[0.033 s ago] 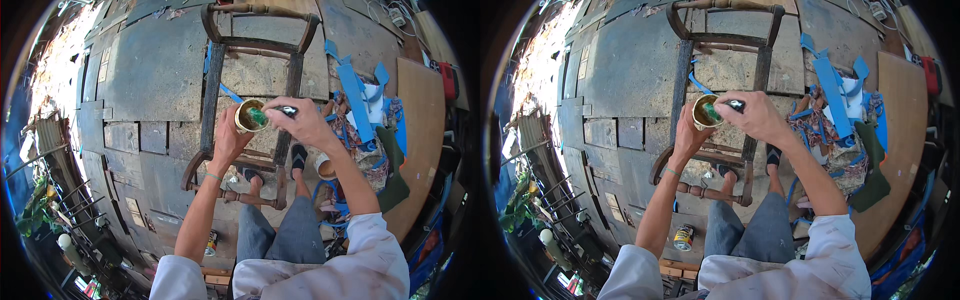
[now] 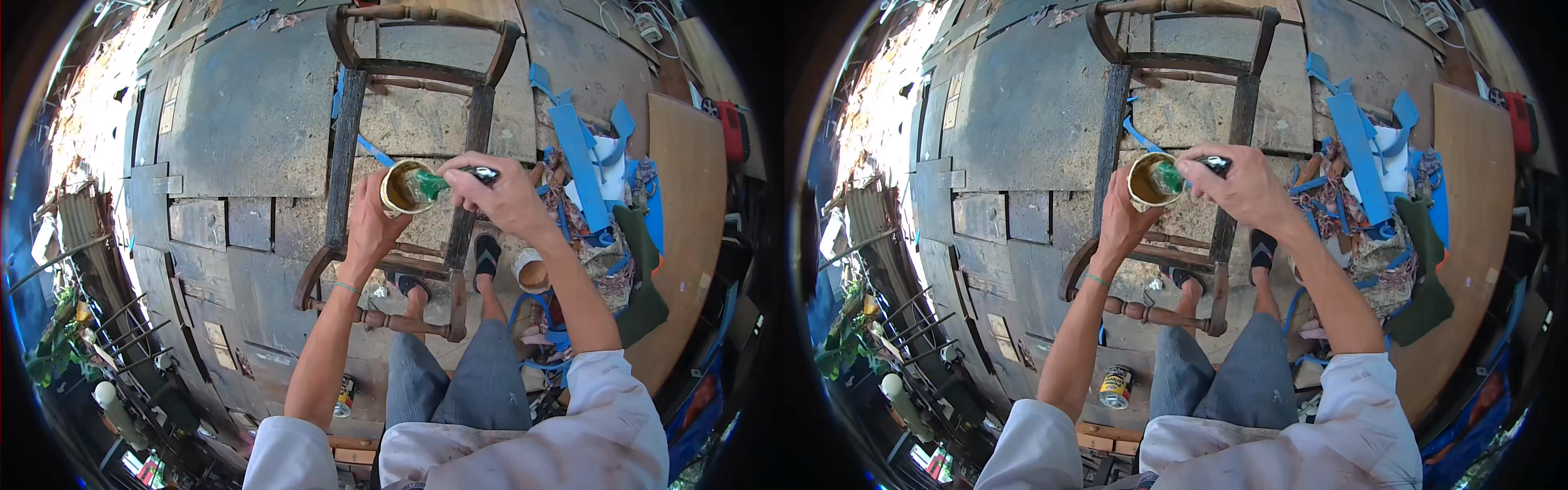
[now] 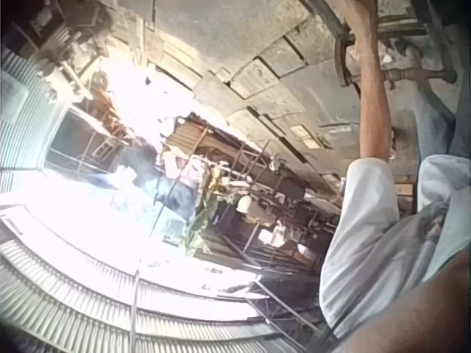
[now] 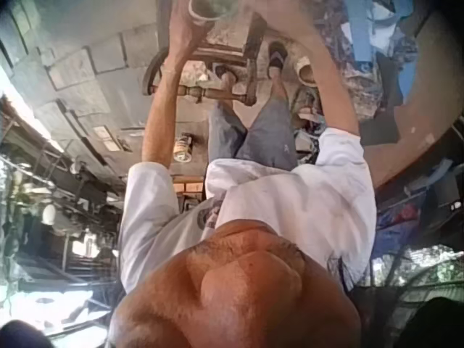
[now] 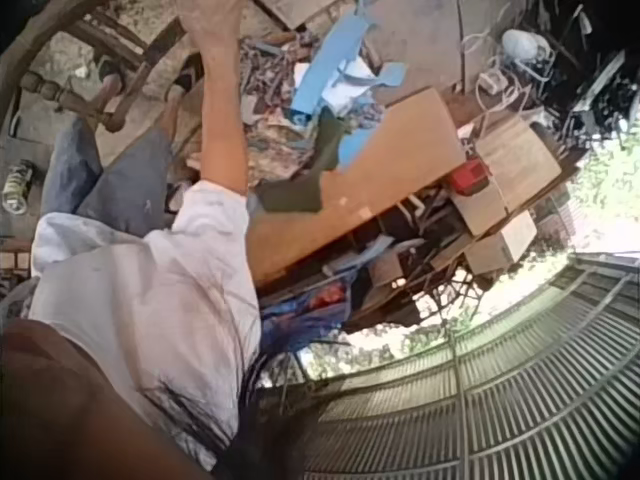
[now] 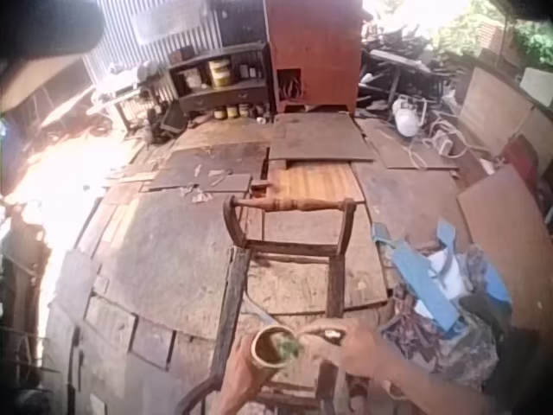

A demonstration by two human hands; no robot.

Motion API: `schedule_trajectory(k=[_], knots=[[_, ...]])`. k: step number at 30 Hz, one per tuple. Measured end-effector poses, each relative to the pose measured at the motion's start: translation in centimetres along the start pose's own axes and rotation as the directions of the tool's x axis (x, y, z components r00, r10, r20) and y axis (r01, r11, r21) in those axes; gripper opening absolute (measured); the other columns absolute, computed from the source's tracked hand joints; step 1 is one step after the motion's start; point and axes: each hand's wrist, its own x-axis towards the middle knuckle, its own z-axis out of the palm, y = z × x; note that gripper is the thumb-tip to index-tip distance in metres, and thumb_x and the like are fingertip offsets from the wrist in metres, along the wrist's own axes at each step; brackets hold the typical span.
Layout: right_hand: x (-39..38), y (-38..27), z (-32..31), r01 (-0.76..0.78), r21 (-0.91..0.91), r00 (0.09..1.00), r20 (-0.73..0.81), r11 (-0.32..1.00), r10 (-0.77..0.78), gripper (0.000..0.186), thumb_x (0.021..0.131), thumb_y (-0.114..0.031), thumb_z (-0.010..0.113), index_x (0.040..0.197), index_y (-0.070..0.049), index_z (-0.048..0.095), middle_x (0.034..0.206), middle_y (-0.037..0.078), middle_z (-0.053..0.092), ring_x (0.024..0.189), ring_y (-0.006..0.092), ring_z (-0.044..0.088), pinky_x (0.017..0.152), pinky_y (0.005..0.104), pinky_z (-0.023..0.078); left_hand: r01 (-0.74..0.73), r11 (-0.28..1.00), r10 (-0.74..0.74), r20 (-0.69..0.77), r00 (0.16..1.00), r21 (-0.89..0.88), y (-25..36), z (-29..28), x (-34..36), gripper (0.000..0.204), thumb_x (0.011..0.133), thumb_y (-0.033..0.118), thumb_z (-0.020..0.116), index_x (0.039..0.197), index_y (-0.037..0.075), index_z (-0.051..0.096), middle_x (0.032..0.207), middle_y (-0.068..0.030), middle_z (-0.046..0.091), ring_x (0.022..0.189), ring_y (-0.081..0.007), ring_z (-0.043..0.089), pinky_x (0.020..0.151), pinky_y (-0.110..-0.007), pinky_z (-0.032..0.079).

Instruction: Sanding and applying varnish/finish to a wooden chair frame.

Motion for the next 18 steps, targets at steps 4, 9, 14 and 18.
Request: schedule_trajectory(k=[4, 9, 14, 18], knots=[[-1.7, 2.4, -2.0, -0.06, 0.303, 0.985, -0.134, 0.951, 0.105, 0.035, 0.095, -0.031, 0.058, 0.103, 0.001, 0.068, 0.069, 0.006, 0.064, 0.058, 0.008, 0.058, 0.056, 0.0214, 0.047, -0.038, 0.997, 0.038, 0.004, 0.999, 0.072, 0.1, 0.4, 0.2, 0.064, 0.068, 0.01, 0.078, 0.123, 0.0, 0.048, 0.115, -0.0168, 0.055, 0.11, -0.0367, 0.052, 0.093, -0.044, 0.044], [-3.7, 3.4, -4.2, -0.043, 0.353, 0.973, -0.198, 0.935, 0.12, 0.035, 0.095, -0.032, 0.058, 0.104, 0.0, 0.067, 0.07, 0.006, 0.065, 0.059, 0.0081, 0.059, 0.055, 0.0207, 0.047, 0.025, 0.998, -0.024, -0.018, 1.0, 0.062, 0.3, 1.3, 0.5, 0.062, 0.064, 0.003, 0.076, 0.12, 0.003, 0.05, 0.112, -0.0155, 0.056, 0.108, -0.0369, 0.05, 0.093, -0.044, 0.042], [-5.1, 3.1, -5.7, -0.038, 0.321, 0.959, -0.255, 0.946, 0.125, 0.031, 0.096, -0.028, 0.057, 0.104, 0.001, 0.066, 0.073, 0.007, 0.065, 0.06, 0.0087, 0.059, 0.055, 0.0209, 0.048, 0.021, 0.998, -0.018, -0.039, 0.999, 0.065, -0.1, 2.1, 0.9, 0.061, 0.065, 0.004, 0.077, 0.12, 0.003, 0.05, 0.111, -0.0155, 0.056, 0.105, -0.0364, 0.051, 0.092, -0.044, 0.043], [-5.1, 3.2, -5.2, 0.048, 0.435, 0.968, -0.242, 0.899, 0.066, 0.028, 0.095, -0.025, 0.058, 0.107, -0.001, 0.067, 0.077, 0.006, 0.066, 0.065, 0.0086, 0.059, 0.059, 0.0221, 0.049, 0.056, 0.995, -0.054, -0.03, 0.998, 0.08, 0.0, 2.7, 0.9, 0.06, 0.067, 0.007, 0.076, 0.121, 0.003, 0.05, 0.111, -0.016, 0.056, 0.106, -0.036, 0.051, 0.092, -0.044, 0.043]])
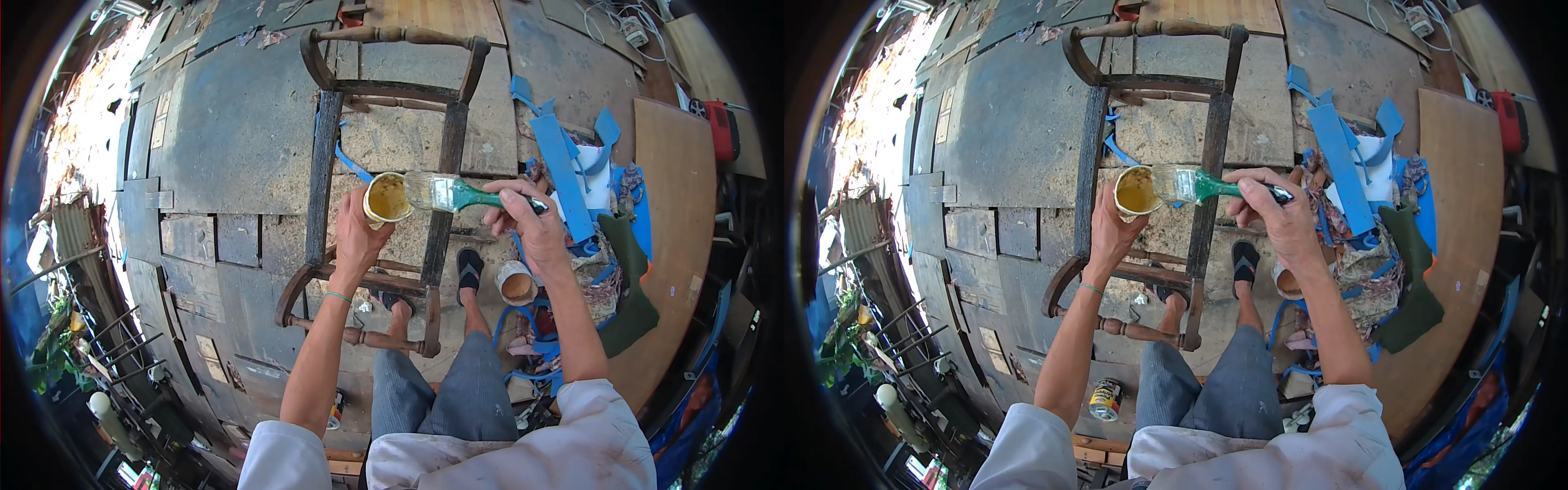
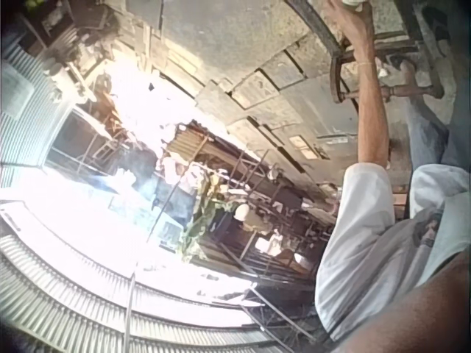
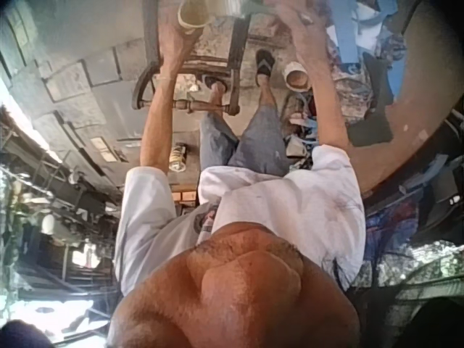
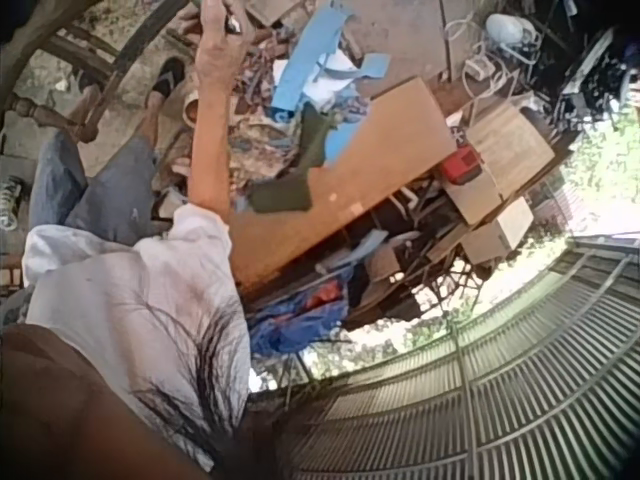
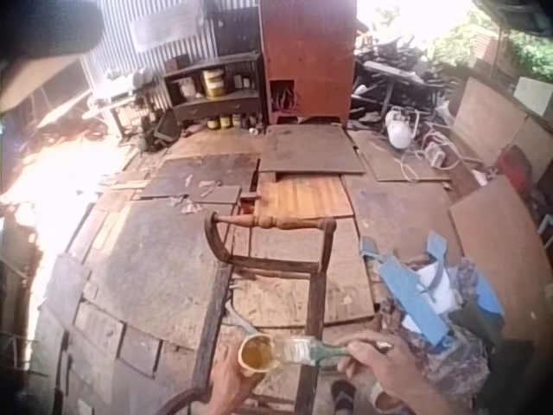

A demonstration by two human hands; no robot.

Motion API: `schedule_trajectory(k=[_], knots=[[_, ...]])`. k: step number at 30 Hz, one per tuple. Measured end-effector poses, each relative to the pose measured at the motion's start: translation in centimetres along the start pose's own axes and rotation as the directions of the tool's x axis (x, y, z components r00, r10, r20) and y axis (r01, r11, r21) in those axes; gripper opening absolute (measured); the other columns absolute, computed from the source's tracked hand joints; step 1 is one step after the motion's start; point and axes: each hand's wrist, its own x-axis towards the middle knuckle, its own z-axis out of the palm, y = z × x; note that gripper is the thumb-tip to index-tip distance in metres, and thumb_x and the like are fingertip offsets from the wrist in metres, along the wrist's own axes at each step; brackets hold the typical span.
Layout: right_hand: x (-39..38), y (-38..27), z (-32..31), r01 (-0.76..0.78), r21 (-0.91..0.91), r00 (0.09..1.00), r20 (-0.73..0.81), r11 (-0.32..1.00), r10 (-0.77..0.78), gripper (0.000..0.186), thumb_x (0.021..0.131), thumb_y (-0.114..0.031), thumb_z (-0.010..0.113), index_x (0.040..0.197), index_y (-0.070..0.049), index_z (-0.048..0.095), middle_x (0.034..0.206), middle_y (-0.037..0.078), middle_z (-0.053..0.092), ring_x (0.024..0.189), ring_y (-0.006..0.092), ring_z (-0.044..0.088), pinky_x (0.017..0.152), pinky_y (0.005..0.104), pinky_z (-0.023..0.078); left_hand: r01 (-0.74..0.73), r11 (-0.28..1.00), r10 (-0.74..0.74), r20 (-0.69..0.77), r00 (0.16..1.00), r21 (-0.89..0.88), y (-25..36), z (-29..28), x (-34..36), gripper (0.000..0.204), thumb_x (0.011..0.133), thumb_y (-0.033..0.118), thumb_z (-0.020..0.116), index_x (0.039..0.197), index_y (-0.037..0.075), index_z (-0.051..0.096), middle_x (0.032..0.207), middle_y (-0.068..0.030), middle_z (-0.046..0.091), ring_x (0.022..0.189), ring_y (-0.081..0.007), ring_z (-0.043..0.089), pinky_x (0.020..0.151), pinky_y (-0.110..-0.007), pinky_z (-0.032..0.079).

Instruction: Sanding and applying varnish/finish to a wooden chair frame.

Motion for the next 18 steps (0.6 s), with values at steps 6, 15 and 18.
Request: schedule_trajectory(k=[6, 15, 18], knots=[[0.2, 0.8, -0.9, -0.077, -0.033, 0.996, 0.045, 0.996, 0.078, 0.029, 0.092, -0.022, 0.058, 0.108, 0.002, 0.065, 0.079, 0.008, 0.066, 0.068, 0.0117, 0.061, 0.064, 0.025, 0.051, -0.043, 0.999, 0.043, -0.042, 0.998, 0.012, -0.2, 0.2, 0.7, 0.06, 0.068, 0.008, 0.076, 0.121, 0.002, 0.049, 0.111, -0.0161, 0.055, 0.105, -0.0357, 0.051, 0.091, -0.044, 0.043], [7.8, 5.2, 0.3, 0.135, -0.339, 0.98, -0.097, 0.931, -0.177, 0.027, 0.09, -0.02, 0.06, 0.114, -0.007, 0.065, 0.089, 0.008, 0.067, 0.075, 0.0142, 0.064, 0.069, 0.0296, 0.052, 0.109, 0.994, -0.109, -0.101, 0.989, -0.002, -1.3, -1.6, 0.2, 0.057, 0.073, 0.024, 0.076, 0.117, 0.0, 0.05, 0.11, -0.0186, 0.055, 0.104, -0.0374, 0.054, 0.09, -0.043, 0.043], [13.2, 9.0, 1.5, 0.249, -0.712, 0.889, -0.101, 0.656, -0.447, 0.027, 0.087, -0.018, 0.062, 0.113, -0.01, 0.065, 0.092, 0.009, 0.065, 0.08, 0.0218, 0.064, 0.071, 0.0356, 0.052, 0.11, 0.993, -0.114, -0.115, 0.987, -0.039, -1.8, -2.0, -0.7, 0.055, 0.072, 0.015, 0.075, 0.119, 0.002, 0.049, 0.107, -0.0158, 0.055, 0.104, -0.0359, 0.052, 0.089, -0.044, 0.043]])
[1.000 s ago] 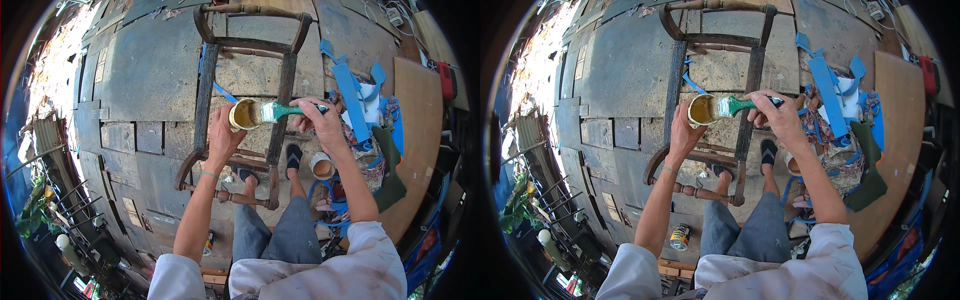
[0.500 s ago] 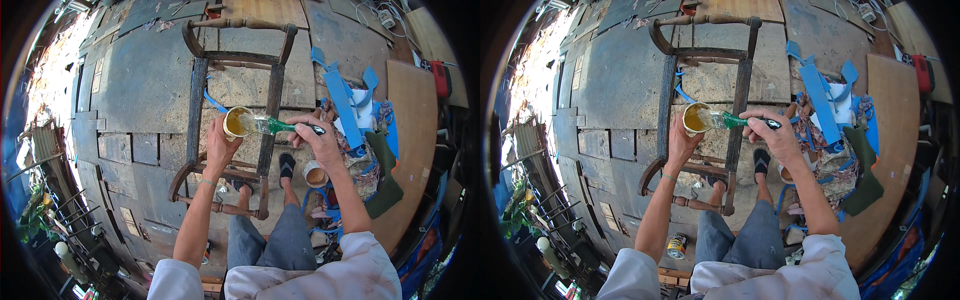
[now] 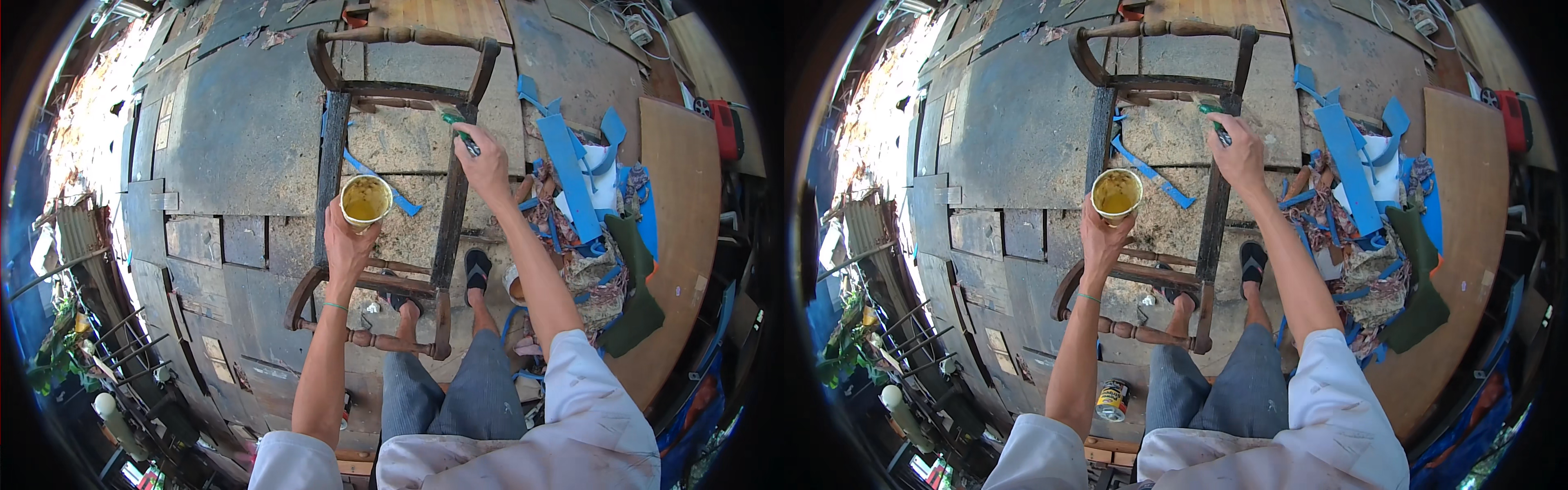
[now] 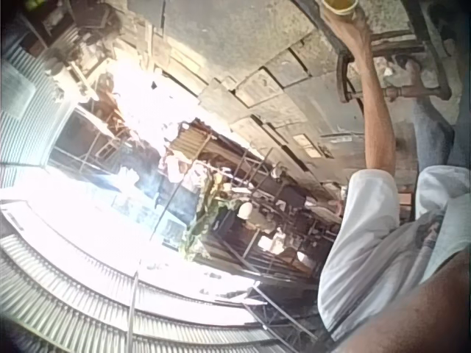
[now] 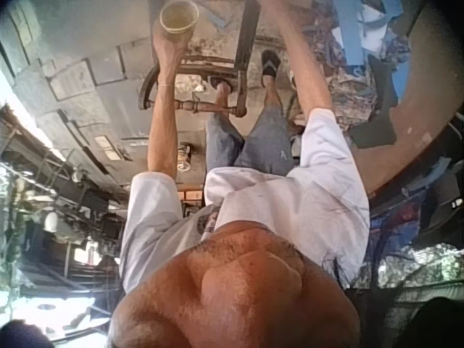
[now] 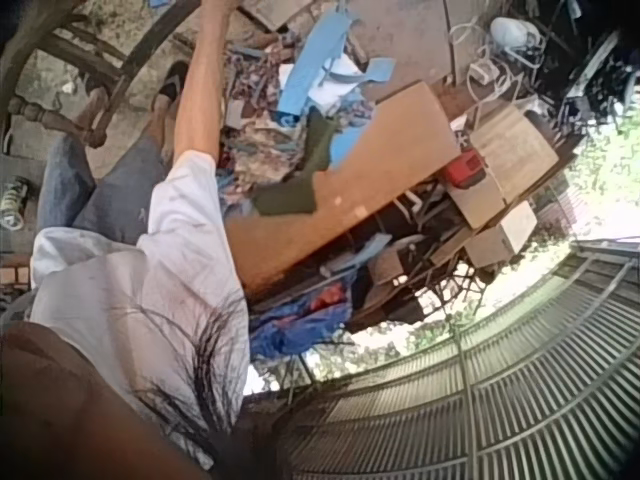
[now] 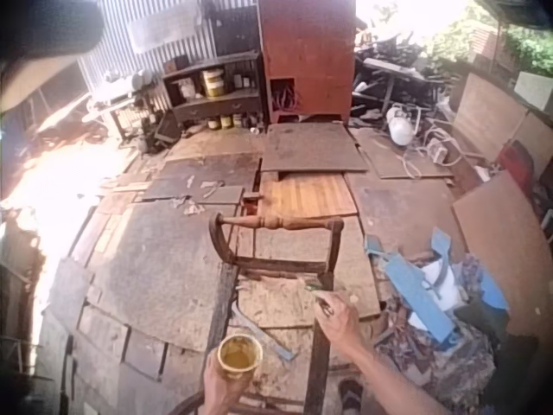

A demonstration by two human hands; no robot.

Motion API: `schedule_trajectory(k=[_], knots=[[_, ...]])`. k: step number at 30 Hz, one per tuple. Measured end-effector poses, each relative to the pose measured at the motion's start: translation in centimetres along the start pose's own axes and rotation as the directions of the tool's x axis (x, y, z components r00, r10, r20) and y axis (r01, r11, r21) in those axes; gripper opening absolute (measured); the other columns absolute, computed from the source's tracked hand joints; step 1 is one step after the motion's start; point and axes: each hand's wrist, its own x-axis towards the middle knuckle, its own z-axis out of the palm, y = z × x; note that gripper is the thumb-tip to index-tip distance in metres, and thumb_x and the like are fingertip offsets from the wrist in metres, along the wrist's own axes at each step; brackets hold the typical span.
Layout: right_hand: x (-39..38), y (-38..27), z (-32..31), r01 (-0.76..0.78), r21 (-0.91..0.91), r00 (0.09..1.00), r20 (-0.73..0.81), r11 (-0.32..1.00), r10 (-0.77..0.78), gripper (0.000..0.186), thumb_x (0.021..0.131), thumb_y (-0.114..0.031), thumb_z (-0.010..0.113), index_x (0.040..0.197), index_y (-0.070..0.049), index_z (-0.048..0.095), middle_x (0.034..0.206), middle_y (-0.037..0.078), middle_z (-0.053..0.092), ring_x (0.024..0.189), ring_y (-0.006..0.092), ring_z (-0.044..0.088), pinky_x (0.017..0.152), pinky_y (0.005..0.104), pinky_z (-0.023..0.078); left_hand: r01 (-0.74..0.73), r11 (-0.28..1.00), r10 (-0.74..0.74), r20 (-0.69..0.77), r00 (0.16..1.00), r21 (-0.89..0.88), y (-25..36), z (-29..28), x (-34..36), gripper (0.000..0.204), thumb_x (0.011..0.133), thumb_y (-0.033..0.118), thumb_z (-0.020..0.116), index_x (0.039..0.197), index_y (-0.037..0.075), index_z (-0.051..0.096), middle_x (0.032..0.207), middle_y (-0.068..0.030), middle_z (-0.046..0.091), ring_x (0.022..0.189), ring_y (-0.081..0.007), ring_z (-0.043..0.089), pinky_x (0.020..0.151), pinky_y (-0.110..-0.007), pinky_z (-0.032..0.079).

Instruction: Sanding and applying varnish/finish to a wooden chair frame.

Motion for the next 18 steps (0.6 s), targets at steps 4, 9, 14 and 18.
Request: schedule_trajectory(k=[4, 9, 14, 18], knots=[[1.8, 1.7, 3.8, 0.123, -0.371, 0.973, -0.138, 0.92, -0.185, 0.031, 0.083, -0.015, 0.063, 0.114, -0.011, 0.063, 0.094, 0.011, 0.061, 0.088, 0.0316, 0.061, 0.076, 0.0438, 0.05, 0.092, 0.989, -0.092, 0.006, 0.996, -0.112, -1.3, -0.6, -1.1, 0.059, 0.071, 0.019, 0.076, 0.12, 0.001, 0.048, 0.109, -0.0159, 0.055, 0.104, -0.035, 0.053, 0.089, -0.044, 0.044], [0.9, 1.2, 4.6, 0.059, -0.422, 0.987, -0.108, 0.905, -0.114, 0.035, 0.084, -0.016, 0.063, 0.118, -0.01, 0.06, 0.094, 0.013, 0.059, 0.092, 0.0321, 0.059, 0.076, 0.045, 0.051, 0.035, 0.999, -0.036, -0.037, 0.999, -0.019, -1.8, -1.9, -1.7, 0.052, 0.074, 0.017, 0.077, 0.117, 0.001, 0.052, 0.11, -0.0126, 0.059, 0.099, -0.0237, 0.061, 0.078, -0.036, 0.051], [1.7, 1.4, 4.7, 0.058, -0.439, 0.98, -0.145, 0.896, -0.134, 0.036, 0.085, -0.017, 0.062, 0.12, -0.008, 0.059, 0.095, 0.014, 0.059, 0.092, 0.0331, 0.059, 0.076, 0.0448, 0.051, 0.01, 1.0, -0.01, -0.04, 0.999, 0.007, -1.5, -2.4, -1.7, 0.052, 0.075, 0.019, 0.077, 0.117, 0.001, 0.053, 0.108, -0.0132, 0.059, 0.1, -0.0274, 0.06, 0.085, -0.039, 0.047], [2.1, 1.1, 5.0, 0.013, -0.434, 0.985, -0.149, 0.901, -0.086, 0.037, 0.087, -0.019, 0.062, 0.121, -0.006, 0.057, 0.098, 0.016, 0.06, 0.091, 0.0337, 0.06, 0.076, 0.0441, 0.051, 0.029, 0.999, -0.03, -0.03, 0.999, -0.03, -1.3, -2.6, -1.7, 0.052, 0.075, 0.02, 0.077, 0.117, 0.001, 0.053, 0.108, -0.0134, 0.059, 0.1, -0.0281, 0.06, 0.085, -0.04, 0.047]])
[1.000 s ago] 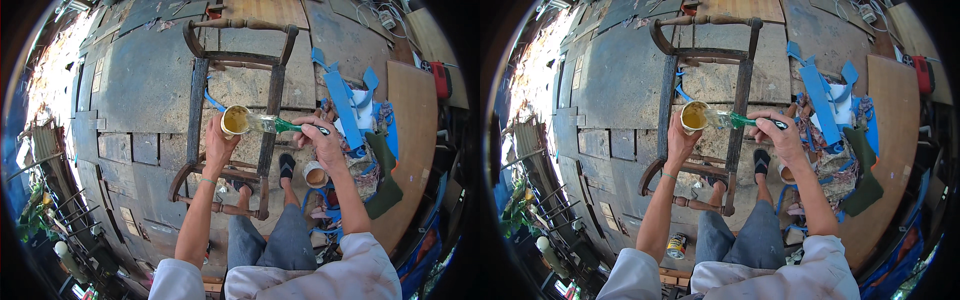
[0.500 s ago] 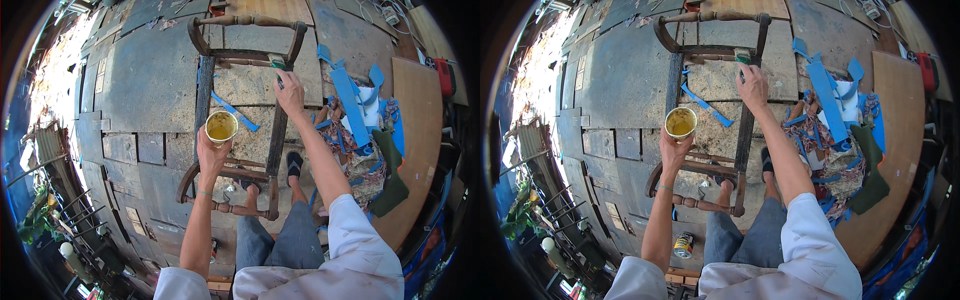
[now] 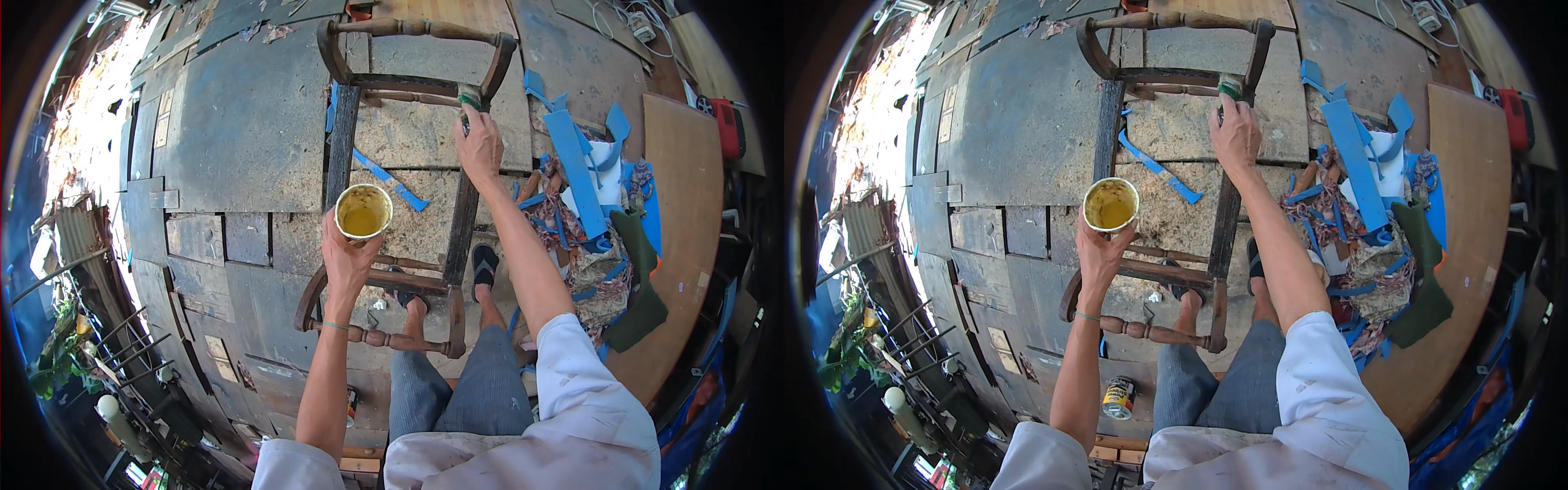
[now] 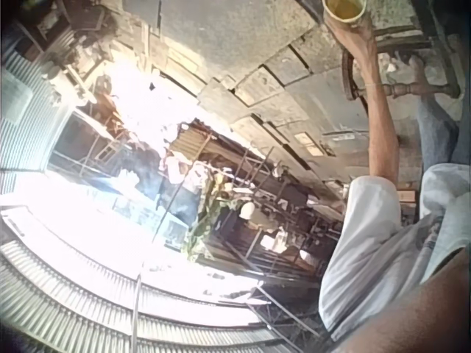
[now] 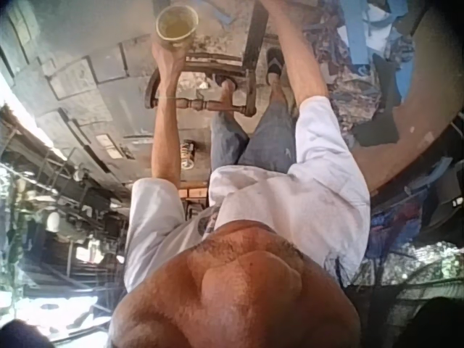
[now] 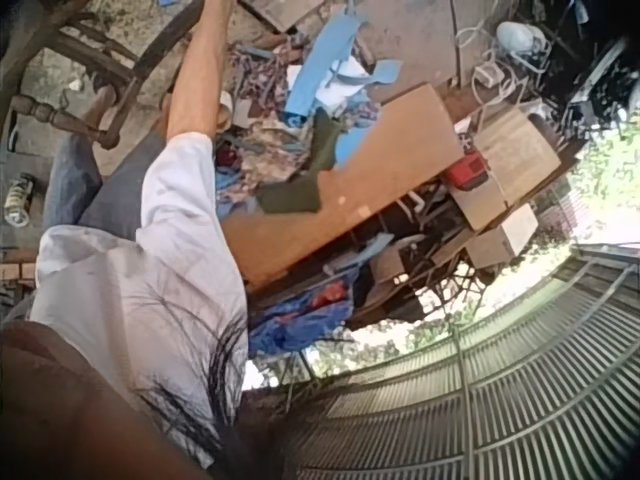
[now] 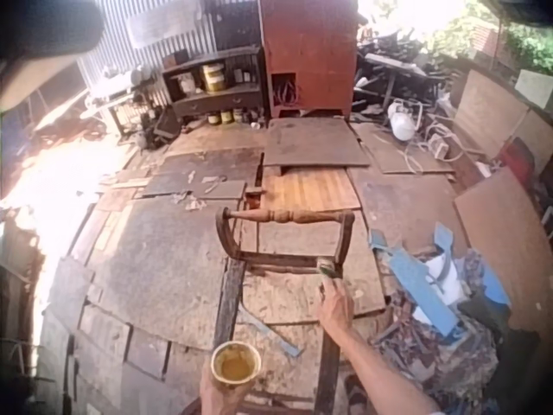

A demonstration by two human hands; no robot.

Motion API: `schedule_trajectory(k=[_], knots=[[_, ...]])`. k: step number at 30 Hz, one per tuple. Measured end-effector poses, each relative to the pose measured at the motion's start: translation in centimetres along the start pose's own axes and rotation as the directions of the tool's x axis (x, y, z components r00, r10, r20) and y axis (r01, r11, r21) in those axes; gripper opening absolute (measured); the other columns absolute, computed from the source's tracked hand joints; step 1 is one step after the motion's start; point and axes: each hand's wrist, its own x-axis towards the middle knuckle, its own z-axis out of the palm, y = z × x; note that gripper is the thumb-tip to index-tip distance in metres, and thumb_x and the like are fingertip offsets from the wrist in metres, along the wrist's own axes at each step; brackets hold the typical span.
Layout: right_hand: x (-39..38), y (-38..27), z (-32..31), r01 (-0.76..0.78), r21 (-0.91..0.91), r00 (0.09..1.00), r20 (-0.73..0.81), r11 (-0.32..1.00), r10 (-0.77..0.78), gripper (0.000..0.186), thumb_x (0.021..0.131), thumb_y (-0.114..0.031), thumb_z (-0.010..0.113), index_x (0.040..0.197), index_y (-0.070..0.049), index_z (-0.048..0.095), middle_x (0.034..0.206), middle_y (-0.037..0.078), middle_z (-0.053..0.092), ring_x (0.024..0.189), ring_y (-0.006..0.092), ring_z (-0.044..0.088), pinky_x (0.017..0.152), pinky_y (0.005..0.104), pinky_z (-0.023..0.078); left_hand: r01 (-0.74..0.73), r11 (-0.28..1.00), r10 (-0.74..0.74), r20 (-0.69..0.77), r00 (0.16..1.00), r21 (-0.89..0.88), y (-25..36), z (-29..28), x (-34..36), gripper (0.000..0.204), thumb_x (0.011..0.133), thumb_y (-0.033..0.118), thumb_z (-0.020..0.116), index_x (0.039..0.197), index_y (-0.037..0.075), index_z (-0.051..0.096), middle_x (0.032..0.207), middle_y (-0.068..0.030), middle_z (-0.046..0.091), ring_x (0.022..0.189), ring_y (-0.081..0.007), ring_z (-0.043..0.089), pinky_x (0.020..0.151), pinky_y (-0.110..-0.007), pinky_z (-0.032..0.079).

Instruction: Sanding and applying varnish/finish to a wooden chair frame.

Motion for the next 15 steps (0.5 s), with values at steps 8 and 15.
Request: schedule_trajectory(k=[8, 15], knots=[[0.1, -1.9, 2.5, 0.052, -0.027, 0.999, -0.011, 0.998, -0.053, 0.04, 0.088, -0.022, 0.063, 0.122, -0.004, 0.055, 0.097, 0.015, 0.061, 0.095, 0.0331, 0.059, 0.078, 0.0436, 0.051, -0.031, 0.999, 0.031, -0.01, 0.999, -0.027, 0.3, -0.1, -0.3, 0.051, 0.075, 0.019, 0.077, 0.116, 0.001, 0.053, 0.108, -0.0133, 0.06, 0.1, -0.0279, 0.061, 0.086, -0.039, 0.047], [-0.4, -5.2, 2.1, 0.108, 0.065, 0.994, 0.015, 0.992, -0.109, 0.039, 0.088, -0.023, 0.062, 0.122, -0.006, 0.054, 0.101, 0.016, 0.061, 0.095, 0.0325, 0.059, 0.078, 0.0437, 0.052, 0.038, 0.998, -0.039, -0.013, 0.999, -0.055, 0.3, -1.7, -1.0, 0.052, 0.074, 0.016, 0.077, 0.117, 0.001, 0.053, 0.109, -0.0132, 0.062, 0.101, -0.0258, 0.061, 0.087, -0.037, 0.047]])
